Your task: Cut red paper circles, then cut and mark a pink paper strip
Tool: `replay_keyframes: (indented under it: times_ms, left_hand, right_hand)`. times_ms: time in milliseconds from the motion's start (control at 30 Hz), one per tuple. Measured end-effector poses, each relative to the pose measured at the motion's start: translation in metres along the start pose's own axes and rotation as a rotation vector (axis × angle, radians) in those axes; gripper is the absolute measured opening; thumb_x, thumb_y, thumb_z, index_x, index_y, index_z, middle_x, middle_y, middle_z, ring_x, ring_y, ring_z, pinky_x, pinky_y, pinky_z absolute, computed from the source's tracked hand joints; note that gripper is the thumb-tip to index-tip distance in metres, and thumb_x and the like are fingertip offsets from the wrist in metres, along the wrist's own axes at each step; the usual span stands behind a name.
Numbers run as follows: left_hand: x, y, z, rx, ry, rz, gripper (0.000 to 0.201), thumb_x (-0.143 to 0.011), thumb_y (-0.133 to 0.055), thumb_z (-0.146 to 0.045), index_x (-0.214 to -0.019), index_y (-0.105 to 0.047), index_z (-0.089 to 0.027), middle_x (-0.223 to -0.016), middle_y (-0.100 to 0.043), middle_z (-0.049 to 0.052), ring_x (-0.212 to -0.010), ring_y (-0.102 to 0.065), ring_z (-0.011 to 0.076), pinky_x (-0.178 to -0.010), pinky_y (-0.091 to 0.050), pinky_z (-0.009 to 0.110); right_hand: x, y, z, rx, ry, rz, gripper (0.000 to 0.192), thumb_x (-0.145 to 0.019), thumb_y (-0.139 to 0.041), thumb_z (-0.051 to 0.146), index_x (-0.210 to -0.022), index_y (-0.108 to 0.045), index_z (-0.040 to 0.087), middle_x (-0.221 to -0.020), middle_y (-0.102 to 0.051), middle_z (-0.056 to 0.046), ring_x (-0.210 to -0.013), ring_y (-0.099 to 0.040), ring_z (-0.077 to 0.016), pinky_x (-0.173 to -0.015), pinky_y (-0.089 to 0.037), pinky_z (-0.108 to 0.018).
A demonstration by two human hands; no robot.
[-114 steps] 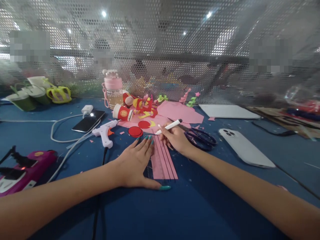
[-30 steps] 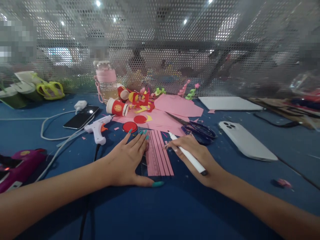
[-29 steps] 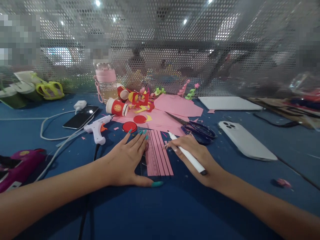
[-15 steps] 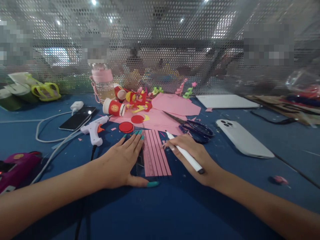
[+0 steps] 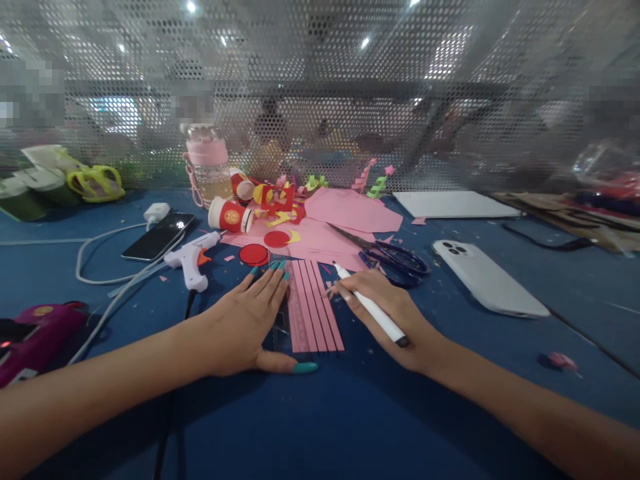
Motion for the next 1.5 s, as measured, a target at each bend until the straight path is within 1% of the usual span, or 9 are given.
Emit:
replay_keyframes:
  times_ms: [167, 367, 500, 633, 867, 1033, 1300, 1433, 1500]
  left_hand:
    - [-0.0008, 0.0027, -0.0013, -0.017, -0.005, 0.033, 0.108, -0.074, -0.026, -0.081, -0.142, -0.029, 0.002, -0.148, -0.022, 0.027, -0.139, -0.020, 0.0357, -0.112, -0.019, 0.046]
    - [-0.0003, 0.0041, -0.0014, -0.019, -0.016, 0.010, 0.106, -0.074, -0.026, -0.081, -0.141, -0.031, 0.000, -0.149, -0.022, 0.026, -0.140, -0.018, 0.0348, -0.112, -0.018, 0.046]
    - [0.0001, 0.0037, -0.0010, 0.005, -0.023, 0.017, 0.105, -0.075, -0.027, -0.080, -0.142, -0.029, 0.001, -0.149, -0.020, 0.027, -0.140, -0.018, 0.0357, -0.112, -0.019, 0.048]
    - [-0.0005, 0.0024, -0.0002, 0.021, -0.015, 0.016, 0.105, -0.074, -0.030, -0.080, -0.142, -0.030, 0.000, -0.148, -0.022, 0.027, -0.140, -0.018, 0.0358, -0.113, -0.018, 0.046]
    - [-0.0016, 0.0001, -0.0005, -0.019, -0.027, 0.018, 0.111, -0.073, -0.021, -0.082, -0.142, -0.026, 0.006, -0.148, -0.019, 0.029, -0.139, -0.019, 0.0372, -0.111, -0.019, 0.049]
    - [-0.0022, -0.0002, -0.0005, -0.031, -0.025, 0.012, 0.110, -0.073, -0.020, -0.082, -0.142, -0.027, 0.003, -0.149, -0.018, 0.028, -0.140, -0.019, 0.0364, -0.112, -0.018, 0.048]
    - [-0.0037, 0.0010, -0.0010, -0.031, -0.025, 0.056, 0.111, -0.074, -0.025, -0.081, -0.142, -0.023, 0.006, -0.148, -0.016, 0.029, -0.139, -0.016, 0.0380, -0.112, -0.018, 0.051]
    - [-0.0028, 0.0018, -0.0017, -0.023, -0.016, 0.066, 0.110, -0.075, -0.026, -0.080, -0.142, -0.023, 0.006, -0.148, -0.015, 0.029, -0.140, -0.015, 0.0382, -0.112, -0.018, 0.051]
    - [-0.0020, 0.0018, -0.0019, -0.018, -0.018, 0.065, 0.110, -0.075, -0.026, -0.080, -0.142, -0.024, 0.007, -0.148, -0.015, 0.029, -0.140, -0.015, 0.0382, -0.112, -0.017, 0.051]
  right_hand:
    - [0.0009, -0.0008, -0.0001, -0.015, 0.000, -0.015, 0.018, -0.094, -0.041, 0.021, -0.087, -0.057, 0.023, -0.084, -0.068, -0.005, -0.083, -0.062, -0.0201, -0.076, -0.050, -0.036]
    - [0.0020, -0.0005, 0.0006, -0.038, -0.035, -0.007, 0.017, -0.093, -0.041, 0.022, -0.088, -0.058, 0.023, -0.084, -0.067, -0.006, -0.083, -0.062, -0.0198, -0.075, -0.051, -0.035]
    - [0.0022, -0.0006, 0.0001, -0.041, -0.042, -0.006, 0.017, -0.093, -0.041, 0.022, -0.088, -0.058, 0.022, -0.085, -0.067, -0.006, -0.083, -0.062, -0.0197, -0.075, -0.051, -0.035]
    - [0.0027, -0.0012, -0.0017, -0.013, -0.034, -0.011, 0.018, -0.094, -0.041, 0.021, -0.088, -0.058, 0.022, -0.085, -0.068, -0.006, -0.084, -0.063, -0.0194, -0.075, -0.051, -0.034]
    - [0.0049, -0.0019, -0.0038, 0.028, 0.009, -0.041, 0.016, -0.094, -0.042, 0.021, -0.090, -0.057, 0.023, -0.083, -0.067, -0.005, -0.081, -0.063, -0.0192, -0.072, -0.051, -0.032]
    - [0.0056, -0.0010, -0.0035, 0.036, 0.002, -0.032, 0.017, -0.094, -0.041, 0.023, -0.091, -0.058, 0.022, -0.083, -0.067, -0.005, -0.082, -0.063, -0.0193, -0.071, -0.051, -0.032]
    - [0.0044, 0.0005, -0.0030, 0.021, -0.010, -0.020, 0.017, -0.094, -0.042, 0.024, -0.091, -0.059, 0.023, -0.084, -0.068, -0.005, -0.082, -0.064, -0.0190, -0.072, -0.052, -0.032]
    - [0.0045, -0.0017, -0.0023, -0.021, -0.012, -0.058, 0.017, -0.093, -0.043, 0.024, -0.089, -0.059, 0.023, -0.085, -0.069, -0.005, -0.084, -0.063, -0.0182, -0.074, -0.052, -0.032]
    - [0.0043, -0.0020, -0.0013, -0.062, -0.038, -0.090, 0.019, -0.093, -0.043, 0.027, -0.089, -0.061, 0.023, -0.086, -0.069, -0.005, -0.085, -0.064, -0.0187, -0.075, -0.052, -0.033]
Point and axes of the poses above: each hand's wrist, its own x-axis away from the middle knuckle, its own y-axis out of the back of the hand, z = x × y, the point moved 2 cm from there along -x, towards the middle knuckle
